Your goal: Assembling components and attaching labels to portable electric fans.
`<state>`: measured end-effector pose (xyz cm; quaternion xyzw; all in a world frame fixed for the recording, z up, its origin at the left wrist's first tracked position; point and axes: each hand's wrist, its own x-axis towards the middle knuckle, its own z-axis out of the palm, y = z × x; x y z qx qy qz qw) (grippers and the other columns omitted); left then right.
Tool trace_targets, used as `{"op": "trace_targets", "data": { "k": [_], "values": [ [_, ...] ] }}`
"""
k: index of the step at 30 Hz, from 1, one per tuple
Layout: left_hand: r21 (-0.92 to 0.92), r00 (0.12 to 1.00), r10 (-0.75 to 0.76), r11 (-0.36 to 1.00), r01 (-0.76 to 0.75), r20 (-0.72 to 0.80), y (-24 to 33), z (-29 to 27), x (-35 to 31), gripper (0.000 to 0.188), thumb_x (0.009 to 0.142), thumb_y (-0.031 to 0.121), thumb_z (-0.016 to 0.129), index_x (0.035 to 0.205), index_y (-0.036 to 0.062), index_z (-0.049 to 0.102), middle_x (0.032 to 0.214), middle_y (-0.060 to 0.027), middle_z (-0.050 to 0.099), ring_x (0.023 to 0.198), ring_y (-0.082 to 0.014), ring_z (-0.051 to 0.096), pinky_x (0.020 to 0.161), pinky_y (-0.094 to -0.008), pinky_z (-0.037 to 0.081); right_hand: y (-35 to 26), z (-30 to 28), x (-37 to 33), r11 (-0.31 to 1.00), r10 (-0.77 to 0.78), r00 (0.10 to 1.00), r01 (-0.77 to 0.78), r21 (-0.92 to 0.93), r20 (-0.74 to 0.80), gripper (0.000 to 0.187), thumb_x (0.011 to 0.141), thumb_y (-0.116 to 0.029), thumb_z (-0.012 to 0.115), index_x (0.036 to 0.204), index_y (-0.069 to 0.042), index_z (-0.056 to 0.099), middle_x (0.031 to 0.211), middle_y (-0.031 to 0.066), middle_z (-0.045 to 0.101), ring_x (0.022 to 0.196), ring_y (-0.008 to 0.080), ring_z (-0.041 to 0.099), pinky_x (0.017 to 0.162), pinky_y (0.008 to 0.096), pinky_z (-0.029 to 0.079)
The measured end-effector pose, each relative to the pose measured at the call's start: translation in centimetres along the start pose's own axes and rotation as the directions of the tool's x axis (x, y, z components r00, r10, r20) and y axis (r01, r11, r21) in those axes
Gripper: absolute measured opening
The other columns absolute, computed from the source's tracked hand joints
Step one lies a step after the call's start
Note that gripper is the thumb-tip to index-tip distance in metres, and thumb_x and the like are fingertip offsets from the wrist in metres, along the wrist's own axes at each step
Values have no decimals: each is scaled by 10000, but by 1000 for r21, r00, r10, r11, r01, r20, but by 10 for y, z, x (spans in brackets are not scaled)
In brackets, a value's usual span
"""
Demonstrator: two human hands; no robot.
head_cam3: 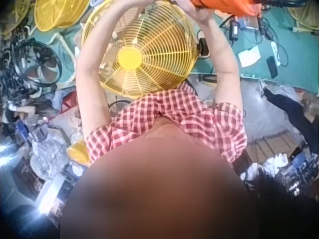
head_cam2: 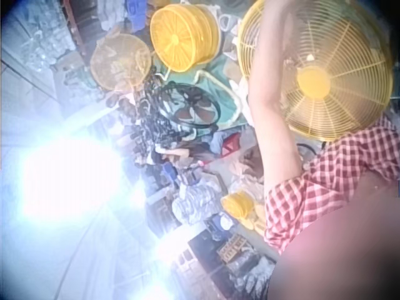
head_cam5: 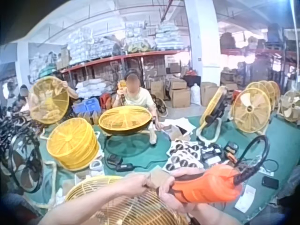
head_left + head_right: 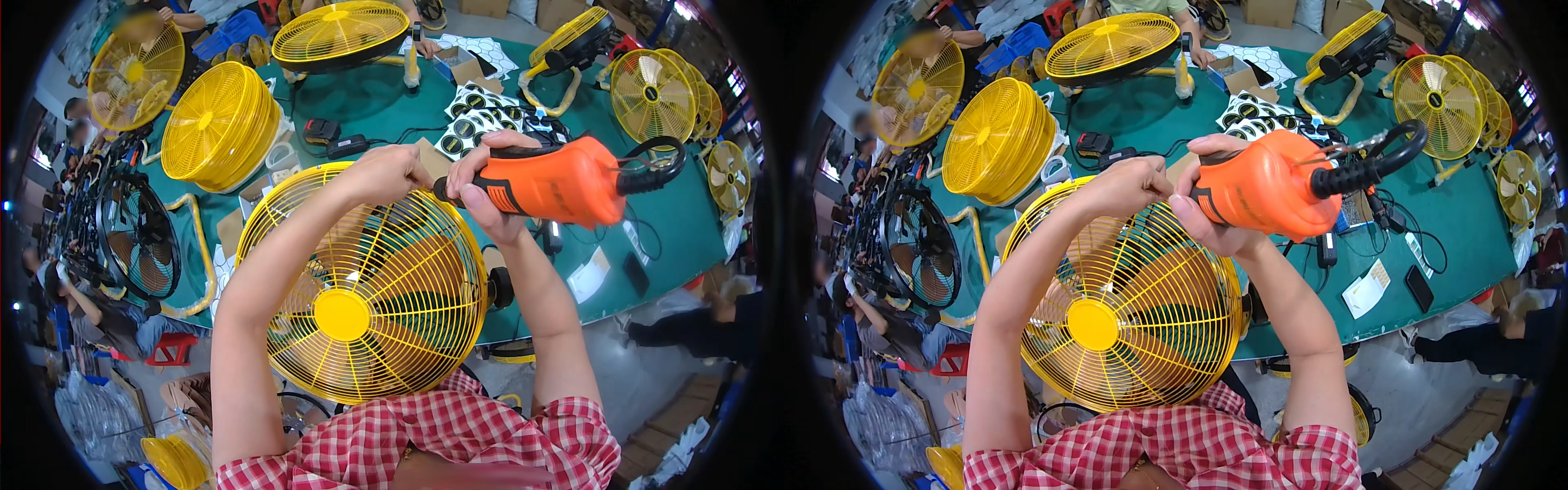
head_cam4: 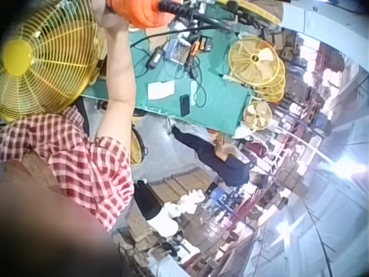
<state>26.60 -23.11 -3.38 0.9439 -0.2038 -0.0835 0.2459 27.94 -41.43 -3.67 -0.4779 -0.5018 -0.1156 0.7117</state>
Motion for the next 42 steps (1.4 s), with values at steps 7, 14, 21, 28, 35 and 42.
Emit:
{"op": "trace_targets", "data": {
  "k": [7,14,21,28,35,42],
  "values": [
    [61,999,-44,997,42,25,-5,-3,3,187,784,227,568,887,147,701,838,-137,592,854,-298,570,741,-372,454,-1,8,5,988,-42,997,52,-148,71,496,750,-29,599,1155,-35,313,689,79,531,595,141,536,581,272,468],
    [143,886,-426,903,404,182,-52,-6,13,671,799,617,386,886,16,671,973,-270,587,924,-365,571,840,-404,430,5,15,16,956,3,997,21,-291,82,420,719,17,590,1084,-2,382,665,46,534,576,93,524,545,215,417],
    [71,916,-370,929,363,158,-65,5,14,529,803,451,397,870,-7,653,932,-264,596,911,-376,568,827,-391,434,13,12,10,859,15,978,93,-503,206,385,722,29,556,1056,-15,369,647,47,530,555,99,520,538,227,436],
    [113,885,-462,884,454,55,-57,3,13,551,765,475,446,842,-31,652,890,-242,617,853,-372,592,791,-400,462,2,5,5,977,182,965,-154,-150,191,392,674,-2,599,1047,-14,480,702,29,550,617,86,549,578,217,441],
    [-754,756,-632,576,315,-168,-86,-8,4,336,863,330,538,798,20,651,592,17,474,563,-91,426,533,-266,385,-5,-73,-21,969,224,846,-246,18,-485,398,751,-28,623,1099,-2,431,700,26,536,557,102,555,523,230,453],
    [-870,696,-698,-227,-438,-168,-98,-31,-96,330,861,-47,452,1190,-63,435,1071,-149,513,949,-200,529,802,-247,475,73,-155,-188,107,596,513,-813,-572,-618,593,628,-321,724,1107,-60,491,788,114,614,654,258,611,614,366,480]
  ]
}}
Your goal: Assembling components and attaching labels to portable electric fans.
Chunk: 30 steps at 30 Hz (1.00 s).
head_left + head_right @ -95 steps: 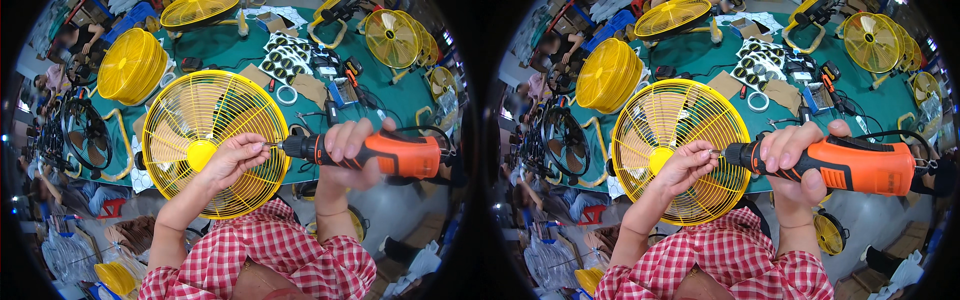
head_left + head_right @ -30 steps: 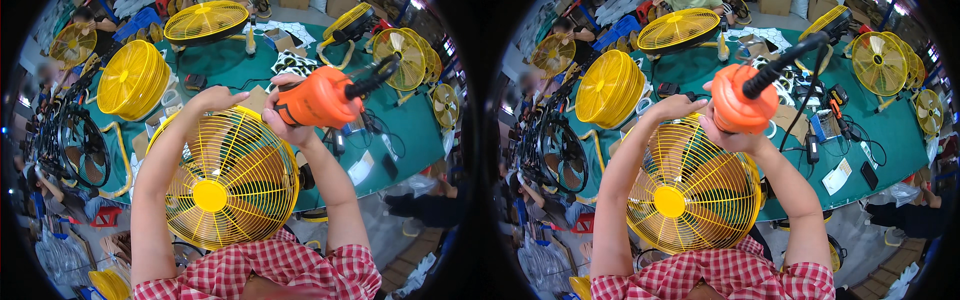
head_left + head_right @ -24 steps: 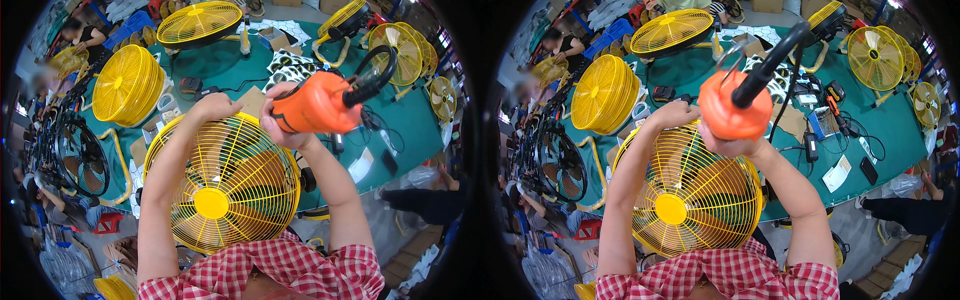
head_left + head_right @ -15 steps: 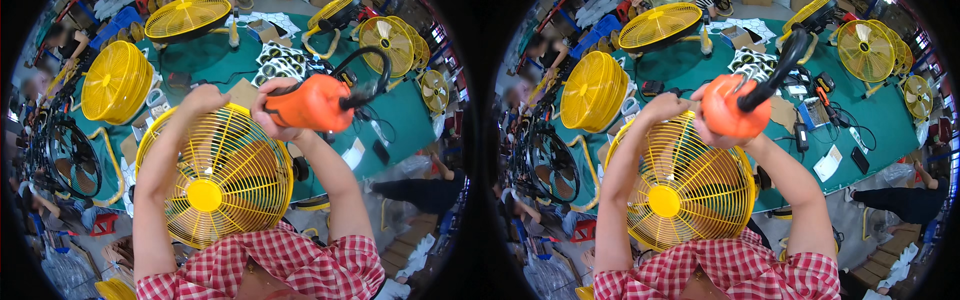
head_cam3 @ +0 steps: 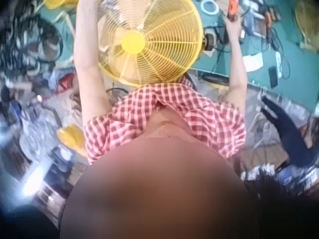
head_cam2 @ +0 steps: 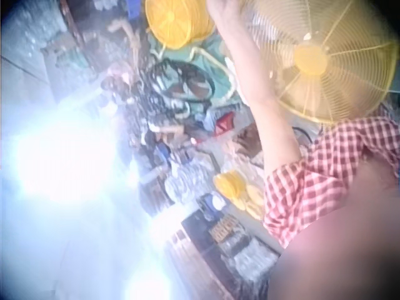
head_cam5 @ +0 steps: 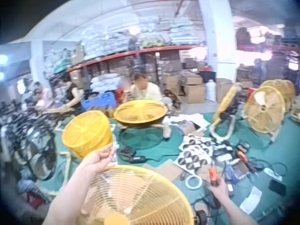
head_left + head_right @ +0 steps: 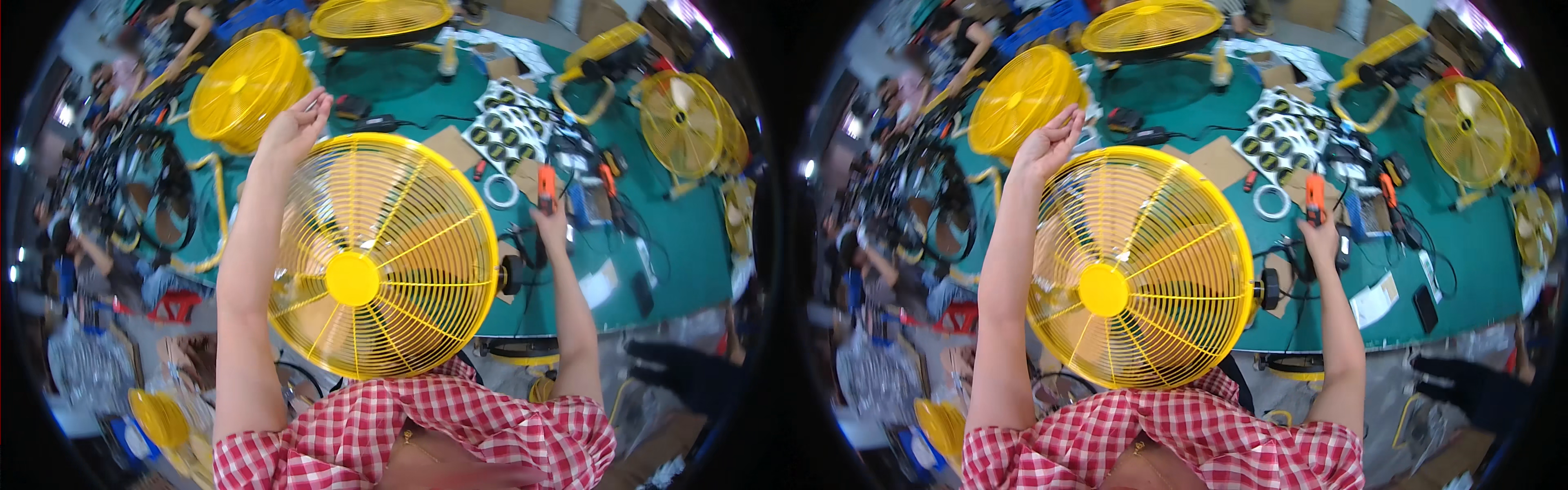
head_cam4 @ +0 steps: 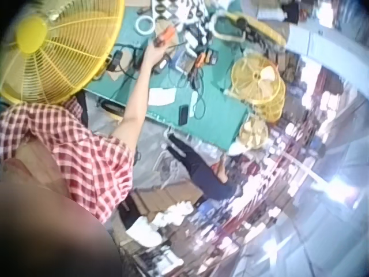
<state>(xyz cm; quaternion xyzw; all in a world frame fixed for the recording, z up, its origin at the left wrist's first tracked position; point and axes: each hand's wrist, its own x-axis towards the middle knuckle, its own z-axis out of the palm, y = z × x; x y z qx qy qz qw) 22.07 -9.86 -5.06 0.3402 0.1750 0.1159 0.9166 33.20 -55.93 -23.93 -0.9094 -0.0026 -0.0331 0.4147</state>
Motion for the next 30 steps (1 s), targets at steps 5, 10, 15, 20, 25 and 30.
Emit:
{"op": "trace_targets", "data": {
  "k": [5,10,15,20,25,30],
  "values": [
    [113,936,292,955,-274,-198,39,-64,-93,277,879,-37,444,1150,-89,455,1128,-172,535,1039,-236,559,877,-250,496,86,36,-11,894,-35,985,107,-435,172,597,613,-318,710,1144,-124,518,938,185,617,886,355,594,730,458,469],
    [159,866,350,936,-313,-358,52,-164,-145,316,870,-49,449,1181,-97,421,1150,-187,506,1045,-245,547,885,-268,494,91,36,-1,817,-103,963,224,-531,247,521,645,-287,702,1090,-62,548,971,188,581,928,344,563,788,422,456],
    [47,803,231,968,-246,-550,35,-271,-128,402,841,-120,397,1240,-87,360,1224,-193,434,1114,-277,482,941,-296,448,4,-7,-7,973,-34,971,-21,229,236,298,825,-192,612,1045,4,566,888,66,597,752,119,557,619,243,446],
    [-4,905,88,995,-99,-416,14,-316,-71,407,879,104,484,1251,-11,367,1243,-176,426,1159,-303,433,944,-386,426,-119,-31,-77,889,-253,961,185,419,110,219,876,-148,555,1031,8,560,854,34,574,710,54,515,595,187,417],
    [436,861,118,891,128,-494,5,-336,-32,631,828,209,594,1349,140,246,1316,-136,368,1234,-293,324,941,-540,342,-201,-15,-148,876,-362,932,347,336,-20,212,881,-97,536,1056,22,544,890,39,573,751,69,546,660,204,450],
    [679,456,534,360,640,-712,3,-398,-67,831,612,414,770,1215,24,351,1239,-157,408,1147,-309,397,838,-464,405,-242,4,-200,883,-441,895,419,211,70,164,868,-67,531,1005,22,546,899,43,565,755,81,539,672,195,435]
  ]
}}
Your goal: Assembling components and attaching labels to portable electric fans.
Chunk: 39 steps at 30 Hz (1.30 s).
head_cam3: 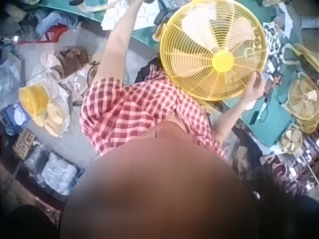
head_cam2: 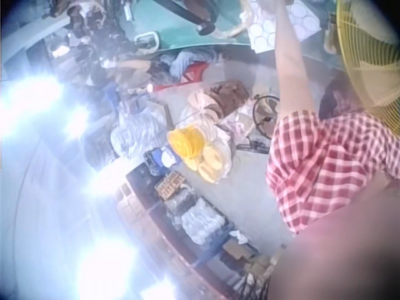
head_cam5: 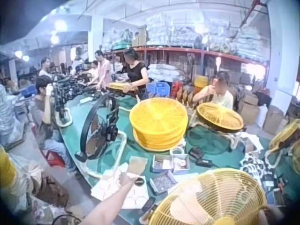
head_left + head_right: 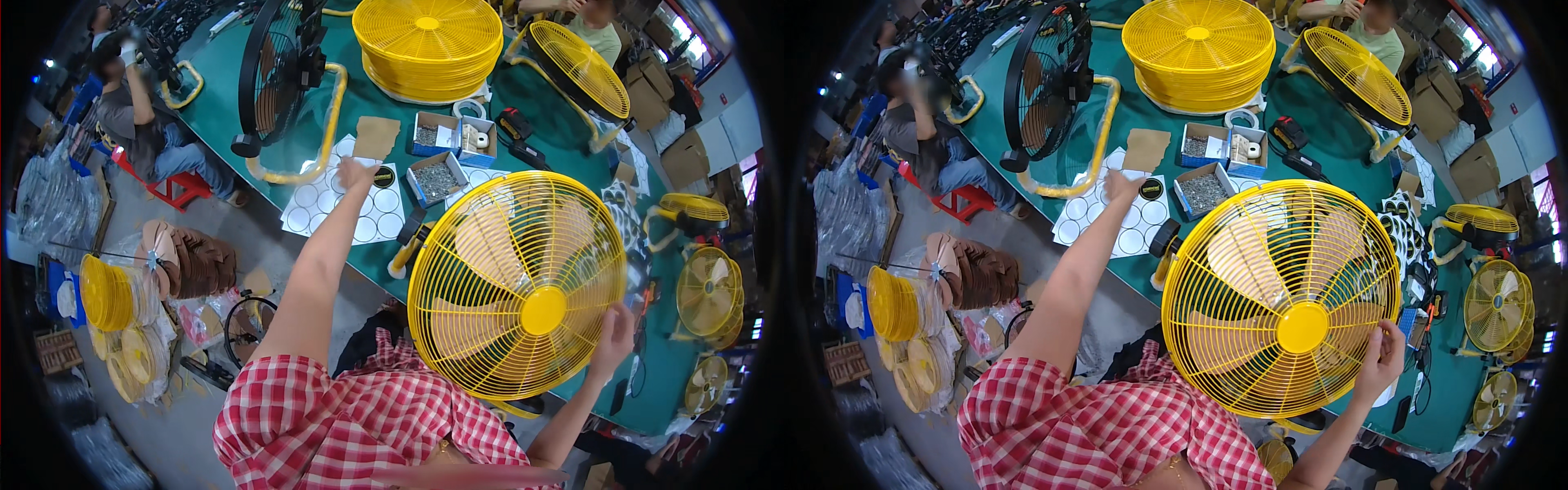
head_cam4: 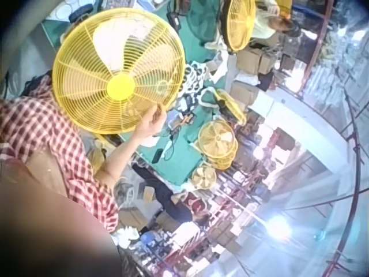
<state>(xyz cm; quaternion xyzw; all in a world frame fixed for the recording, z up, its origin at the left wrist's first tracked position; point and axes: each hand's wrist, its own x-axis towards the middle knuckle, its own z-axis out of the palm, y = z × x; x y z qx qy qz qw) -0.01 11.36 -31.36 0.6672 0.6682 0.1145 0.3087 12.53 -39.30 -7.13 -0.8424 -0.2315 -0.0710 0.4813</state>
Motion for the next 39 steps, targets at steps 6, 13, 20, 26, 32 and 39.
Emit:
{"op": "trace_targets", "data": {
  "k": [6,13,20,26,32,39],
  "values": [
    [332,992,19,943,23,-122,-54,4,-11,777,556,479,784,1077,33,420,1069,-123,479,1047,-291,460,804,-415,419,-30,35,-12,950,-161,983,177,-258,84,148,842,-49,552,980,0,571,834,41,565,697,93,527,627,218,426],
    [330,993,67,943,-29,-101,-82,15,26,619,610,362,777,1050,24,501,1039,-120,524,998,-299,506,770,-412,442,-41,61,-11,963,-173,978,193,-188,118,113,821,-6,557,931,17,573,866,80,583,694,133,554,615,237,451],
    [-707,835,273,683,182,479,-39,-69,-22,363,716,72,665,1047,-21,547,985,-114,620,912,-235,597,754,-350,488,-97,92,-8,976,-218,971,217,28,97,102,780,7,595,881,17,591,828,94,596,731,160,581,654,254,464],
    [-887,766,479,385,256,429,4,-154,-109,345,743,6,625,1072,-44,534,1008,-106,612,884,-170,600,763,-279,484,-156,180,8,765,-642,694,606,217,326,189,690,8,650,874,5,605,873,129,617,790,279,604,691,326,483],
    [-940,637,692,267,210,339,17,-196,-151,319,752,-10,623,1061,-30,546,989,-73,612,871,-118,583,764,-250,476,-191,256,16,497,-855,458,858,130,244,284,696,-73,676,965,-20,601,1007,136,596,930,270,580,782,376,475],
    [-897,634,679,439,53,370,10,-217,-157,313,742,43,673,1027,-14,558,886,-53,624,791,-98,583,699,-230,475,-189,264,9,466,-882,425,852,239,204,189,728,-102,669,884,-13,611,908,83,637,840,218,618,781,371,488]
  ]
}}
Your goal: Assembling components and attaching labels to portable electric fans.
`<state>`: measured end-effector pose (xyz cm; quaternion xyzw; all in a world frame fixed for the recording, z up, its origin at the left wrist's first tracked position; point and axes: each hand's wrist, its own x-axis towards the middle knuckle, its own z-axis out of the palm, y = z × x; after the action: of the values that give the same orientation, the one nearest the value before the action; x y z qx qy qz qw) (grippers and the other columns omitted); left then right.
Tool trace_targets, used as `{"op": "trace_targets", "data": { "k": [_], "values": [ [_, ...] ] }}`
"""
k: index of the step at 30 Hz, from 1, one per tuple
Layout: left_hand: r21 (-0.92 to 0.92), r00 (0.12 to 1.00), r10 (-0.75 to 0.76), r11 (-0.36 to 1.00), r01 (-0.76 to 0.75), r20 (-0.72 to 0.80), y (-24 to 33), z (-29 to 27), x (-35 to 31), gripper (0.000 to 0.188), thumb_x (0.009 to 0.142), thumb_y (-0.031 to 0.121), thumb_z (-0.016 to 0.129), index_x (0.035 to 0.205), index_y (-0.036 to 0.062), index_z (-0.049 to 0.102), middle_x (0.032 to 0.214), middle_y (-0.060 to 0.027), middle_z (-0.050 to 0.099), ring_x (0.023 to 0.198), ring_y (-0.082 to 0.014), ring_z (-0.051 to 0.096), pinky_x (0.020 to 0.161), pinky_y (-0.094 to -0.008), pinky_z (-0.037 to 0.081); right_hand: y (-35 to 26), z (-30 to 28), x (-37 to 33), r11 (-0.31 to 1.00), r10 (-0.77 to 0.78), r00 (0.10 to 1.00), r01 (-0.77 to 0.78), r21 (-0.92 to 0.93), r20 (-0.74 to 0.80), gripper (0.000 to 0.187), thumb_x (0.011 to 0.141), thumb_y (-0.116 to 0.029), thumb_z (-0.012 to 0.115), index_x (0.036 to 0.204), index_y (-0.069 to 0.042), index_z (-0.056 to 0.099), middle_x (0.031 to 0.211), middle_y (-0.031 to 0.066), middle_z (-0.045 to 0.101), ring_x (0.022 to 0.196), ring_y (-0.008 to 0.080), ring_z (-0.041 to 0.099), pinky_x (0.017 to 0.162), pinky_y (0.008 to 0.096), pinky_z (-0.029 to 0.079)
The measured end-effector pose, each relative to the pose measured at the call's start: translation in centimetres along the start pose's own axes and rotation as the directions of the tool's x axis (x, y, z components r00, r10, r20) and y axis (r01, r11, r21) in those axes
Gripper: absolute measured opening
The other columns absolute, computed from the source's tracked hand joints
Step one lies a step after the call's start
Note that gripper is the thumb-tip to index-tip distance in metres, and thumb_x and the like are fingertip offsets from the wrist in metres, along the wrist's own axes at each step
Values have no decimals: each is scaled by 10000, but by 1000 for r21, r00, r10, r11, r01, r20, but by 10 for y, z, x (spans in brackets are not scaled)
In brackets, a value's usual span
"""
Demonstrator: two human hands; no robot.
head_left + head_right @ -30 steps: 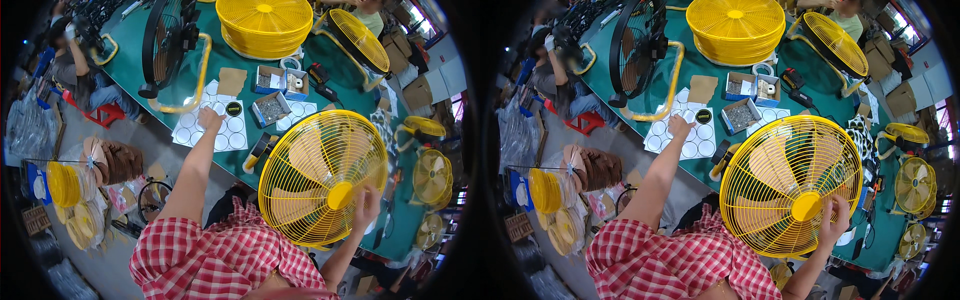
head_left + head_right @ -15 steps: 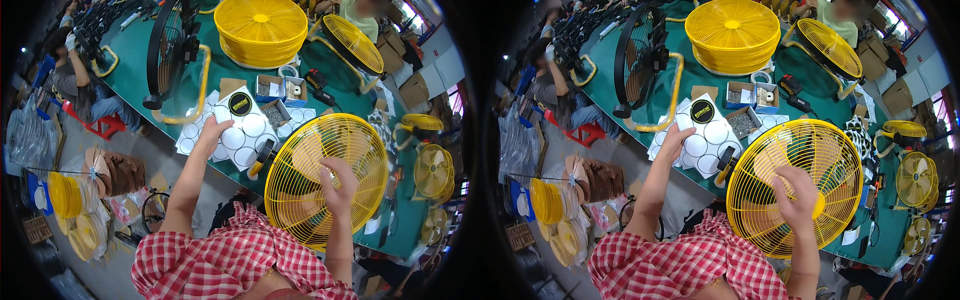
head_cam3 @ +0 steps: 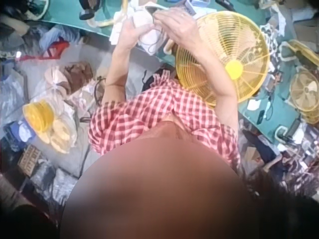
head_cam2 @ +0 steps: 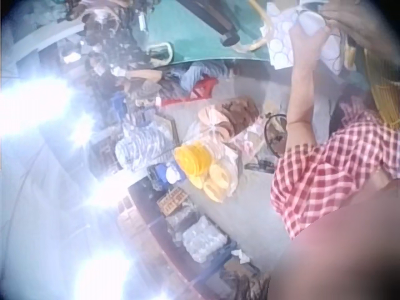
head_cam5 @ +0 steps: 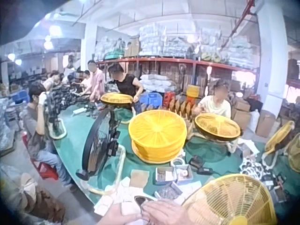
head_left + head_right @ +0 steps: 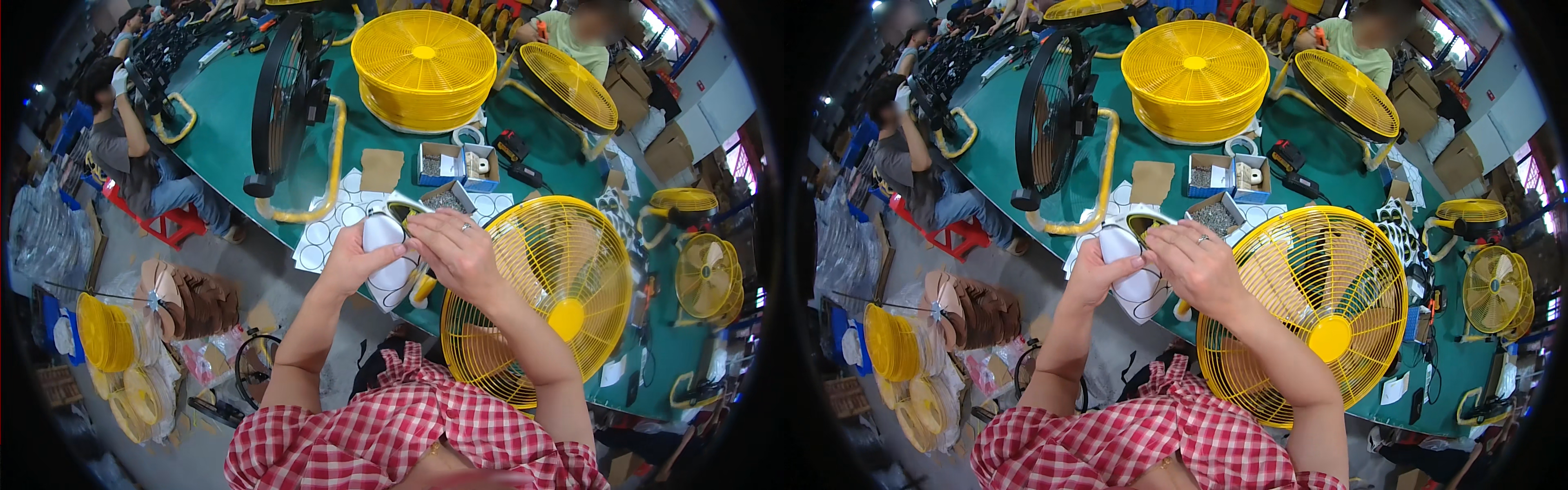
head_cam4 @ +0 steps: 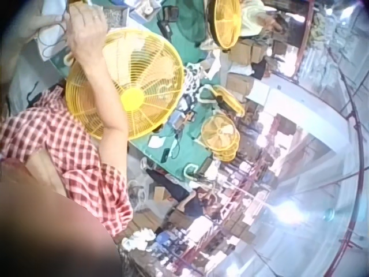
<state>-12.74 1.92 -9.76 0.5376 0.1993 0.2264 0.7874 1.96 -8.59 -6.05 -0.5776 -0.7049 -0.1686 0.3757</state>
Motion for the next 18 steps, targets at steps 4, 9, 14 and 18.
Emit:
{"op": "trace_targets", "data": {
  "k": [4,9,14,18],
  "values": [
    [24,995,-7,1000,5,95,3,-7,-1,306,737,67,687,1006,-13,566,874,-49,624,775,-93,579,697,-231,470,4,-4,2,953,105,993,-113,280,44,103,757,-68,640,837,-4,625,815,92,645,769,247,626,737,346,504],
    [-28,1000,-16,999,16,3,-8,-29,26,329,697,22,681,1008,-29,585,914,-73,634,782,-122,599,712,-243,481,16,-27,-5,921,355,927,-323,220,-125,91,768,-20,612,852,12,623,837,116,646,761,237,627,718,322,495],
    [157,970,-135,973,168,-205,-71,-93,97,365,701,16,658,1045,-57,558,951,-111,626,821,-184,609,751,-283,484,23,-79,-35,691,705,615,-485,536,-353,98,857,-44,562,903,35,599,842,30,608,769,81,546,701,202,433],
    [393,916,-297,835,386,-269,-148,-137,146,644,661,87,728,1207,-64,421,1158,-188,531,1032,-259,539,861,-362,440,8,-110,-70,626,780,491,-609,488,-387,93,866,-32,544,897,43,590,818,27,589,741,58,518,668,183,411]
  ]
}}
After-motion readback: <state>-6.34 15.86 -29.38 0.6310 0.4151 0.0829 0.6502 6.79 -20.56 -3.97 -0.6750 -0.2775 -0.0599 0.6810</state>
